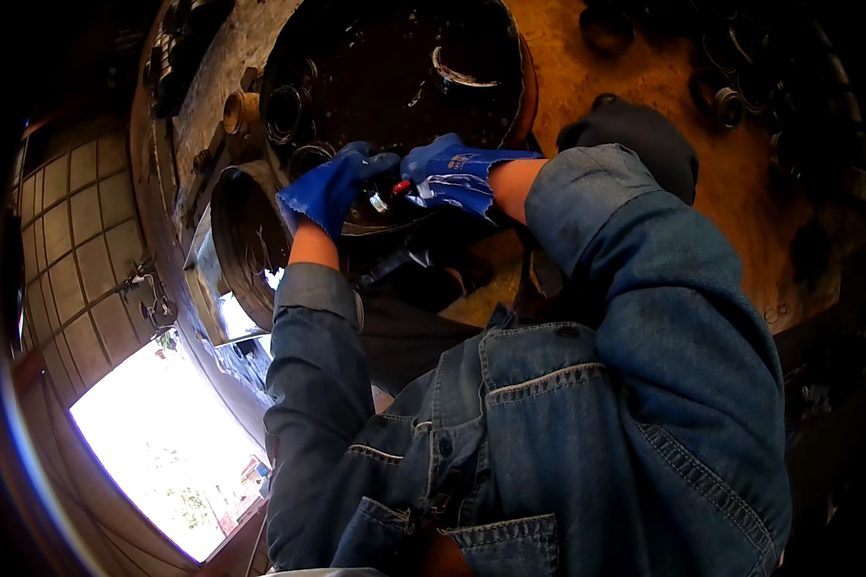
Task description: The person scrubs small metal rings with a red-handled brush in a basin of dark liquid. They repeatedly dip the rings into the liquid, scrub them thoroughly, and place them on a nearby surface. The person handles the rings one at a time, ensuring each is cleaned before moving to the next.
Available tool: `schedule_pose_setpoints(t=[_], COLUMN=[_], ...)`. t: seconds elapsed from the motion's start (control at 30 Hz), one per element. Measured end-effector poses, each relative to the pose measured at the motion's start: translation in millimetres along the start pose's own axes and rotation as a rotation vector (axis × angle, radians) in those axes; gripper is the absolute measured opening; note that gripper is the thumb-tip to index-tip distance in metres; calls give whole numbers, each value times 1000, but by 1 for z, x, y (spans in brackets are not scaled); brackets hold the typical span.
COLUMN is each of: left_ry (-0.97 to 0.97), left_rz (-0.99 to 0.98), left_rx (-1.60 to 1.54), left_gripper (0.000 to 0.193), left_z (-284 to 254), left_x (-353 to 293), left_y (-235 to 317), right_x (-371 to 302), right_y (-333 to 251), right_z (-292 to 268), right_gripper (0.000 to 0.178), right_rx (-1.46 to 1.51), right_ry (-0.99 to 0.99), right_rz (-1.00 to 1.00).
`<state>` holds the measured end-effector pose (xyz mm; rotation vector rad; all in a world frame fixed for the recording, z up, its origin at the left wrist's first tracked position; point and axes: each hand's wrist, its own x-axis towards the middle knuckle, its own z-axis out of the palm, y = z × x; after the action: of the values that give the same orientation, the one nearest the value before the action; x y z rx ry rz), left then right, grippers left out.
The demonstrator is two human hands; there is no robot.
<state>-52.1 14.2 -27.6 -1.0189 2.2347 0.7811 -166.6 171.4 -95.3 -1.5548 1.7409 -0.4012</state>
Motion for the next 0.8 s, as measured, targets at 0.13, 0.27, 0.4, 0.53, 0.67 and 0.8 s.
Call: schedule_pose_setpoints(t=[0.13, 0.27, 0.4, 0.53, 0.67, 0.8], left_ry=[57, 475, 690, 745, 205, 31], left_rz=[50, 93, -95, 225, 63, 33], left_rx=[-236, -174, -156, 36, -241, -273], left_gripper=[50, 57, 65, 59, 50, 51], left_z=[21, 73, 101, 87, 24, 19], left_x=[8, -10, -42, -35, -21, 6], left_y=[-10, -28, -1, -31, -4, -38], right_x=[4, 1, -27, -18, 20, 5], right_y=[22, 42, 23, 16, 39, -5], right_z=[13, 20, -22, -20, 23, -5], right_gripper=[26, 34, 50, 45, 37, 32], right_rx=[226, 753, 706, 638, 311, -127], right_ry=[72, -27, -122, -118, 61, -105], right_rz=[-34, 20, 104, 167, -51, -17])
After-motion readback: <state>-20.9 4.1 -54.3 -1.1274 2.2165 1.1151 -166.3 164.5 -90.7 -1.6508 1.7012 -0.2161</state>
